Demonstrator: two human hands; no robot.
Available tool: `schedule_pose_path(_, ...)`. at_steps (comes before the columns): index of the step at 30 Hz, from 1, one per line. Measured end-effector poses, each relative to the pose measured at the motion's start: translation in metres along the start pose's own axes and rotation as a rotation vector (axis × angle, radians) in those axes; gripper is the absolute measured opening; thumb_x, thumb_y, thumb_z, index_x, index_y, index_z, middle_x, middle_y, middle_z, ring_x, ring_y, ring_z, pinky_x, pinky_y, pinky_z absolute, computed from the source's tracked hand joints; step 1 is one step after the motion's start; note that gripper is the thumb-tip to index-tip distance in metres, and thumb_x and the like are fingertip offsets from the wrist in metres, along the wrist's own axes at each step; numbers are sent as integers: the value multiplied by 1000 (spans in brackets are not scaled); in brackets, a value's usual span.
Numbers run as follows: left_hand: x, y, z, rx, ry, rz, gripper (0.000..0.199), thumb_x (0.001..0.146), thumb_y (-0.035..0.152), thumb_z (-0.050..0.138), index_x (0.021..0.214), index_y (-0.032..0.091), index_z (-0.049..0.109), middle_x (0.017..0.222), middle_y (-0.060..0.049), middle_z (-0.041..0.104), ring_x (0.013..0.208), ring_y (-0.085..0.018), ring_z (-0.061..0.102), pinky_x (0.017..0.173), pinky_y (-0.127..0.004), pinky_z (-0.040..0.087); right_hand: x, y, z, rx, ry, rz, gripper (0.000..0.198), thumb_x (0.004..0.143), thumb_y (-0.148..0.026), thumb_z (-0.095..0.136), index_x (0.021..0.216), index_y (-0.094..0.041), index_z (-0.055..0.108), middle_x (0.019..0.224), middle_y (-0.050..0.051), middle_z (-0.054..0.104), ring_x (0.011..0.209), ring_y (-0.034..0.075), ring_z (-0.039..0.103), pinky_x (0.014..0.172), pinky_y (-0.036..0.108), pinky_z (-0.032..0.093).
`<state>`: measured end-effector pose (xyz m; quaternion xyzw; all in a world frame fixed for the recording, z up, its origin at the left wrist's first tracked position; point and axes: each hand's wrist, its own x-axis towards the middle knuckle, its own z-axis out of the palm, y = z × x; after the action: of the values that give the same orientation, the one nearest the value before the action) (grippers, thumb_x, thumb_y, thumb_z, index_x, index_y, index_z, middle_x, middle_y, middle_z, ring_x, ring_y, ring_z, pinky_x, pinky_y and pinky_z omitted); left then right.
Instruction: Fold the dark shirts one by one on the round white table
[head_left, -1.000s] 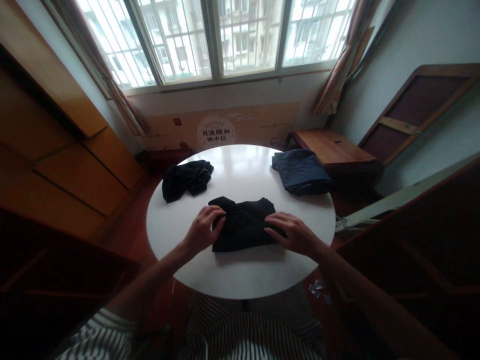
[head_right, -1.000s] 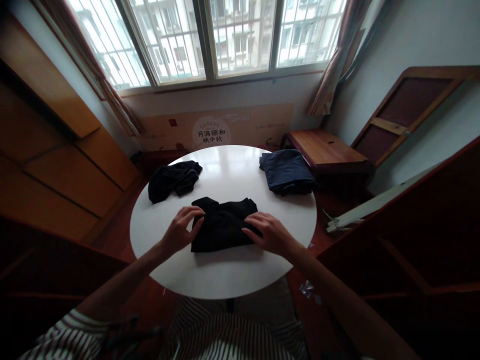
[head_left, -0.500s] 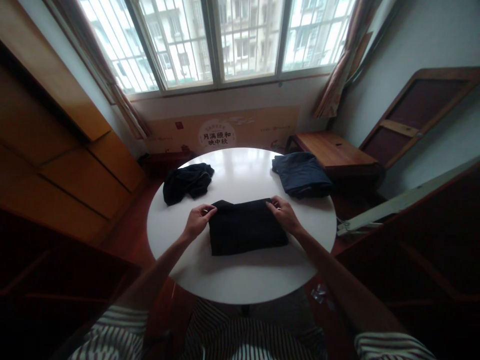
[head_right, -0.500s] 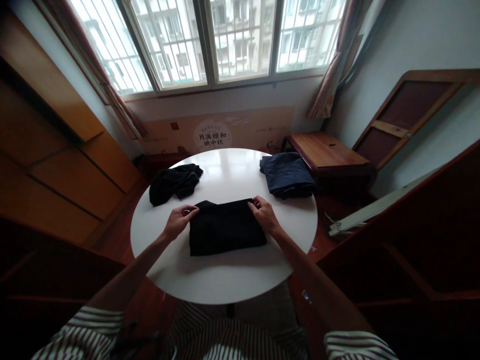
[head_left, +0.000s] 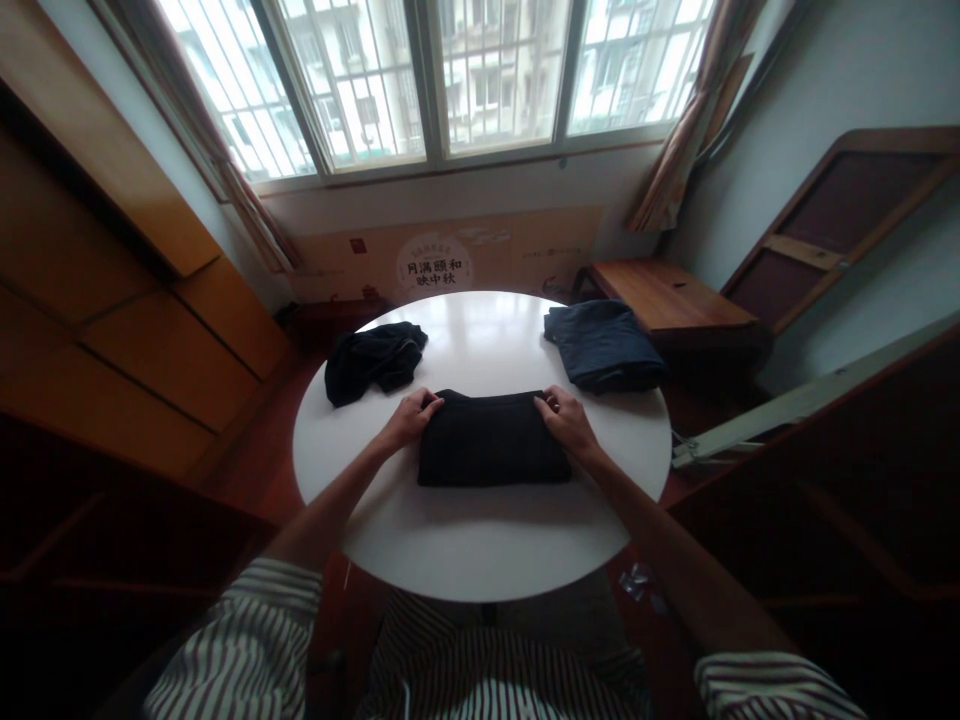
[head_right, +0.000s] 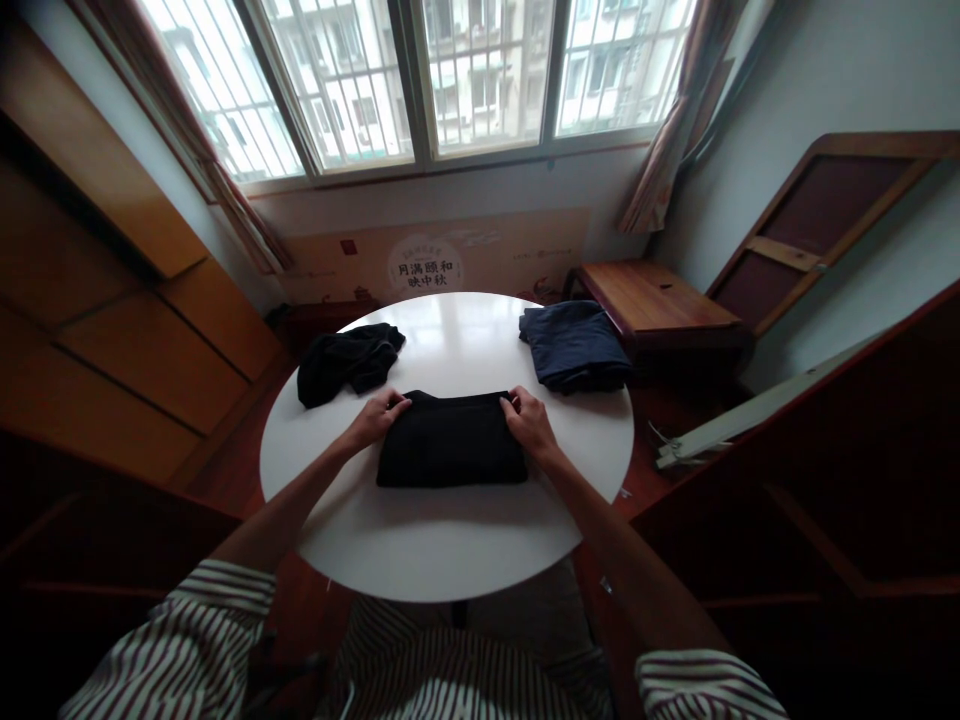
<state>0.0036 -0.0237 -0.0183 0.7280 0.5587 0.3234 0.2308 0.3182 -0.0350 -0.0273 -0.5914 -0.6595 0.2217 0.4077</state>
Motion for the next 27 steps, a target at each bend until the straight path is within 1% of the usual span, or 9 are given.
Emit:
schedule_pose_path(3, 2, -13, 4, -20, -1, -99, 31, 87, 48, 56, 85, 18, 64, 82, -5, 67, 80, -20, 62, 75, -31, 48, -1, 2, 1, -89, -1, 7, 20, 86, -39, 52, 79, -21, 58, 69, 5, 63, 65, 20, 60, 65, 31, 44)
schedule_pose_path(8, 12, -9, -4, -39, -63, -90, 29, 83, 46, 63, 80, 17, 66, 80, -5, 67, 79, -21, 63, 74, -31, 50, -2, -15, -11, -327, 9, -83, 20, 90, -35, 56, 94, -18, 65, 81, 9, 68, 76, 25, 65, 73, 34, 49)
schedule_pose_path(10, 12, 8, -9, 73, -70, -6, 22, 83, 39, 64, 82, 17, 68, 89, -8, 68, 88, -23, 64, 83, -35, 51, -6, -37, -18, -384, 56, -198, 26, 93, -35, 53, 103, -14, 65, 97, 15, 69, 88, 27, 65, 80, 36, 50)
schedule_pose_path(12, 8, 31, -8, 217, -5, 134, 19, 86, 33, 61, 90, 16, 70, 105, -12, 66, 104, -27, 62, 97, -40, 47, -15, -63, -19, -405, 41, -328, 30, 98, -32, 46, 111, -12, 64, 106, 17, 68, 97, 28, 64, 88, 38, 49)
schedule_pose_path(14, 0, 53, 0, 308, 18, 270, 25, 93, 30, 53, 105, 16, 70, 122, -14, 63, 119, -27, 56, 108, -43, 39, -27, -84, -10, -406, -83, -453, 34, 101, -28, 37, 116, -12, 64, 111, 17, 68, 102, 27, 63, 95, 38, 46)
schedule_pose_path(16, -9, 66, 12, 351, -68, 327, 34, 98, 29, 44, 122, 15, 64, 136, -15, 58, 131, -28, 49, 114, -46, 33, -39, -93, 5, -426, -227, -522, 39, 101, -27, 34, 126, -11, 60, 126, 18, 64, 117, 28, 58, 104, 42, 41)
schedule_pose_path(20, -19, 58, 32, 400, -256, 194, 46, 98, 33, 42, 142, 20, 50, 153, -12, 43, 146, -33, 29, 117, -56, 22, -51, -70, 27, -558, -349, -391, 61, 99, -51, 41, 145, -10, 46, 153, 20, 40, 143, 37, 33, 115, 54, 26)
schedule_pose_path(22, -18, 46, 34, 387, -276, 152, 48, 98, 36, 43, 143, 23, 49, 156, -9, 39, 148, -33, 24, 118, -58, 19, -52, -51, 25, -590, -352, -307, 69, 97, -59, 39, 148, -11, 43, 156, 19, 35, 145, 36, 29, 117, 55, 24)
schedule_pose_path(27, -7, 25, 26, 392, -292, 104, 49, 98, 41, 44, 144, 28, 47, 157, -8, 37, 147, -33, 27, 118, -60, 15, -54, -17, 12, -567, -270, -181, 66, 100, -54, 32, 151, -12, 38, 158, 18, 32, 147, 31, 27, 116, 55, 27)
